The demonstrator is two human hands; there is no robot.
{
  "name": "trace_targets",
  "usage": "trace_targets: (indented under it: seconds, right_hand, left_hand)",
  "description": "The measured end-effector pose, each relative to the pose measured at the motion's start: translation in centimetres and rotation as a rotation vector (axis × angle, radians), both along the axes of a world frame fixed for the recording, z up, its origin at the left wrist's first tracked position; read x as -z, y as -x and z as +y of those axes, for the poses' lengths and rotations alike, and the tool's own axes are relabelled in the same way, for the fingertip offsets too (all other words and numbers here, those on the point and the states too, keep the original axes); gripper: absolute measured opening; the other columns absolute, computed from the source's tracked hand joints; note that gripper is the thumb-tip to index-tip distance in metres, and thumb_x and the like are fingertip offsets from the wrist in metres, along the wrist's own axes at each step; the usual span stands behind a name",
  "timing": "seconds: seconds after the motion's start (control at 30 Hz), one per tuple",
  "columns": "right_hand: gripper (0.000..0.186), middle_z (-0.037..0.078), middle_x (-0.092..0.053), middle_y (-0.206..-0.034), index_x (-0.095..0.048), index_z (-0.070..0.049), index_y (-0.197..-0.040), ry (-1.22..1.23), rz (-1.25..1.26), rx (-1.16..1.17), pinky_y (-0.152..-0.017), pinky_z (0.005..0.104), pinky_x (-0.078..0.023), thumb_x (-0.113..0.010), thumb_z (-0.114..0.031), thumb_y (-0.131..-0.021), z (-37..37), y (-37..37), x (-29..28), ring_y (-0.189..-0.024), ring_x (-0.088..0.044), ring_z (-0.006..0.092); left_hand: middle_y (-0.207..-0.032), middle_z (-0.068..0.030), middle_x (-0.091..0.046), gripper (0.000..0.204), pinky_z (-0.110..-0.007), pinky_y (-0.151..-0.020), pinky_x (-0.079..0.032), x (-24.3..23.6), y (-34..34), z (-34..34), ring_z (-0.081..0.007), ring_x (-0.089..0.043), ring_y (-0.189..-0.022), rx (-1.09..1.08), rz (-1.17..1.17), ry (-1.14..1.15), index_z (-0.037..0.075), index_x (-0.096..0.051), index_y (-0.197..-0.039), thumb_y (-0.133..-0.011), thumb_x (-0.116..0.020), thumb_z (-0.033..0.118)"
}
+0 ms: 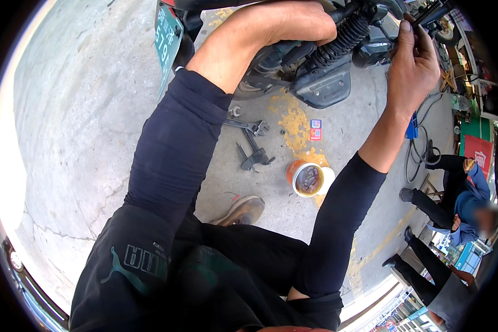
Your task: The person works on the rear suspension and brake assembly of a motorcycle, using a wrench and pliers to adjust components near the shock absorber and rear wheel. The person repeatedly tightens and repositions parts while seated on the ground.
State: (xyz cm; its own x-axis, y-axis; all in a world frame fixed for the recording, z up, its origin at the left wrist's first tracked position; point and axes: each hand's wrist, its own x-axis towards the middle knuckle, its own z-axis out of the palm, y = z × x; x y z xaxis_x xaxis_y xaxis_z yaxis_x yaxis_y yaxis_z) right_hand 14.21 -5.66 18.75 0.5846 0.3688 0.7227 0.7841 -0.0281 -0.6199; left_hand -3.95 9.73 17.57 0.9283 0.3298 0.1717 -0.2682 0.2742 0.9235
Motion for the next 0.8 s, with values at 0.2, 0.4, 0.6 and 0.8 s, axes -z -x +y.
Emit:
trace_targets:
  seconds: [0.2,0.4,0.6,0.8]
  right_hand:
    - [0.027,0.004,-0.068,-0.081,-0.063,0.006,-0.099,-0.109,0.035,0.202,-0.054,0.0194,-0.046,-0.070,-0.020,-0.100,0.2,4.1,2.7,-0.066,-0.059,0.0049]
    - [0.040,0.013,-0.068,-0.118,-0.057,0.005,-0.128,0.385,0.836,-0.257,-0.067,0.0283,-0.057,-0.058,-0.027,-0.105,0.0,8.9,7.6,-0.090,-0.074,0.0190]
    - [0.032,0.014,-0.069,-0.106,-0.057,0.006,-0.119,0.308,0.995,-0.408,-0.071,0.0302,-0.060,-0.055,-0.023,-0.106,2.3,8.5,8.4,-0.081,-0.076,0.0234]
    - [0.032,0.016,-0.071,-0.103,-0.058,0.008,-0.116,0.237,0.949,-0.321,-0.069,0.0312,-0.063,-0.050,-0.022,-0.109,3.6,9.8,8.7,-0.077,-0.075,0.0236]
  left_hand:
    - [-0.082,0.0014,-0.055,0.011,-0.029,-0.074,-0.042,2.8,-4.5,3.3,-0.0064,-0.055,-0.084,0.094,0.211,-1.312,0.006,-0.065,-0.091,-0.098,-0.063,0.013]
    - [-0.093,-0.0006,-0.056,0.011,-0.028,-0.084,-0.042,5.5,-1.6,3.0,-0.0096,-0.055,-0.091,0.142,-0.208,-0.364,0.001,-0.065,-0.097,-0.099,-0.063,0.011]
    - [-0.106,-0.0103,-0.066,0.027,-0.031,-0.090,-0.046,2.3,-3.8,2.8,-0.0167,-0.062,-0.101,0.169,0.236,-0.766,-0.004,-0.066,-0.114,-0.093,-0.064,0.012]
    - [-0.088,-0.0089,-0.064,0.022,-0.033,-0.075,-0.053,-0.2,-2.7,0.1,-0.0162,-0.060,-0.080,-0.115,0.575,-1.048,-0.001,-0.064,-0.096,-0.084,-0.066,0.018]
